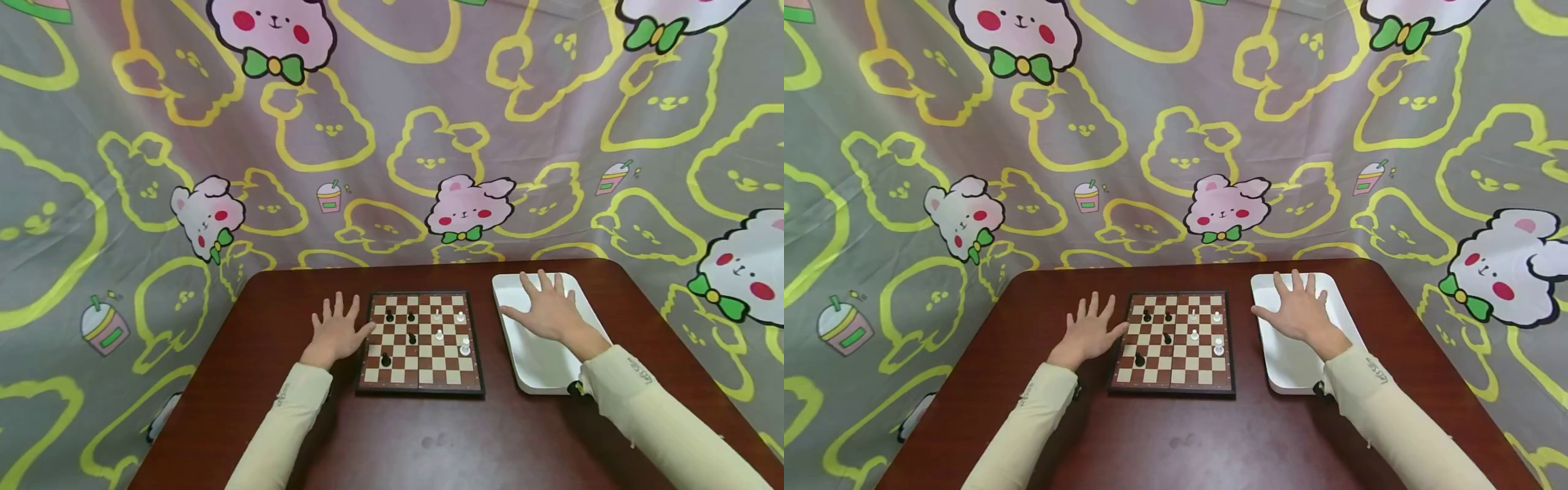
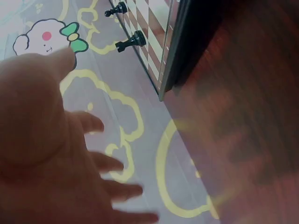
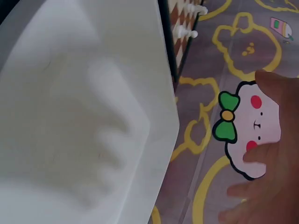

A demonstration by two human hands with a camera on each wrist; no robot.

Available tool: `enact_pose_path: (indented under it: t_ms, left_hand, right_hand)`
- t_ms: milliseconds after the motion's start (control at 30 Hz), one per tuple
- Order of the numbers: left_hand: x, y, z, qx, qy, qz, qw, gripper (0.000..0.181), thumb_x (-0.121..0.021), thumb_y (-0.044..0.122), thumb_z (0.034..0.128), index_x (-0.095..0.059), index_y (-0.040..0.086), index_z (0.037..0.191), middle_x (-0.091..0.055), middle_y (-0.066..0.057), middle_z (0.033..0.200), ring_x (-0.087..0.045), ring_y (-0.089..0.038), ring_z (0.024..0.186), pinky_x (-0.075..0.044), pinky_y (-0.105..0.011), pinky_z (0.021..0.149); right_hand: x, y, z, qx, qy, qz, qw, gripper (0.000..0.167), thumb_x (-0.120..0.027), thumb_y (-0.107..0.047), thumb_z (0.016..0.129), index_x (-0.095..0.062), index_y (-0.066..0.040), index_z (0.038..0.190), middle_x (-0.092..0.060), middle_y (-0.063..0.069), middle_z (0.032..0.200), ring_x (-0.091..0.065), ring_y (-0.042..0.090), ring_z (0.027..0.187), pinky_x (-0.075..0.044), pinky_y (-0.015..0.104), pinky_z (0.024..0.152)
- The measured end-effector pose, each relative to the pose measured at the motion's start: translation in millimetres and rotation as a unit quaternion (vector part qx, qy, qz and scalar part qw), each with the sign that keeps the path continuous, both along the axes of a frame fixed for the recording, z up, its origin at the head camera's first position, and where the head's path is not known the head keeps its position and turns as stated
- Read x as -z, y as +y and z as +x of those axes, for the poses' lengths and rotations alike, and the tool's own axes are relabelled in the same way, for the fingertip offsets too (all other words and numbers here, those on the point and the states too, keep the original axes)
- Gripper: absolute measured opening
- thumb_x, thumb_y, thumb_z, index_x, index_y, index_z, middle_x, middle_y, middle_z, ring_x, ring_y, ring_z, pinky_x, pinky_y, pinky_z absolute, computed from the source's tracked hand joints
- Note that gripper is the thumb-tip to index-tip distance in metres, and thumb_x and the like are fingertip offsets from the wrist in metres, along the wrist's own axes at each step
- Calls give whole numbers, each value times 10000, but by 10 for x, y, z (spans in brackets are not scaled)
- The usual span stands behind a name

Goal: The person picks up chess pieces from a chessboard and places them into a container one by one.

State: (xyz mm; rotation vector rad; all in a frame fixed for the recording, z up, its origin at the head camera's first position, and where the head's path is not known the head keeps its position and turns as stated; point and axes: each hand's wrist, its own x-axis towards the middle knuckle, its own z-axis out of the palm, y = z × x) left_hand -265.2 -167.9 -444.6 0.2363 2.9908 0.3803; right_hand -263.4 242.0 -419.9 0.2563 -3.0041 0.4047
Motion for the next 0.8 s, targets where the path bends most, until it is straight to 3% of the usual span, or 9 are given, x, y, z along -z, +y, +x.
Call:
enact_pose_path:
  t_ms: [133,267,333,500,800]
  left_hand:
    - [46,-73,38,371,-267,161,9988,871,-548,542,903,-124,117,1534,-25,-199,1560,-116,-458,1382,-191,-609,1046]
    - [127,-102,90,806,-608,105,9948,964,-621,567,841,-140,94,1529,-51,-168,1567,-177,-425,1380,-273,-560,1034]
    - [170,-82,109,1000,-772,136,9919,1003,-640,594,807,-141,112,1532,-44,-145,1572,-177,-407,1385,-301,-548,1022]
    - [266,-7,110,1332,-875,180,9871,1060,-679,619,744,-167,128,1530,-47,-121,1575,-185,-396,1384,-344,-529,997]
    - [399,20,96,1266,-780,-23,9889,1091,-697,636,708,-185,129,1527,-32,-102,1580,-213,-394,1374,-347,-538,990]
  right_hand:
    - [37,-53,-10,-597,315,-295,9973,714,-647,-364,870,-417,84,1376,-382,366,1336,-348,545,1210,-301,631,946]
    - [55,-179,8,-1220,96,-850,9888,474,-692,-172,838,-566,85,1215,-590,257,1087,-592,364,919,-470,475,768]
    - [58,-261,29,-1455,-213,-1124,9827,376,-688,-122,835,-603,69,1147,-624,189,993,-613,268,805,-486,408,680]
    - [98,-479,53,-1685,-853,-1334,9729,292,-688,-59,832,-629,46,1099,-646,101,924,-603,199,807,-488,374,681]
    - [248,-809,54,-1608,-1538,-1051,9692,338,-709,-100,834,-630,8,1144,-649,86,973,-601,204,868,-490,399,733]
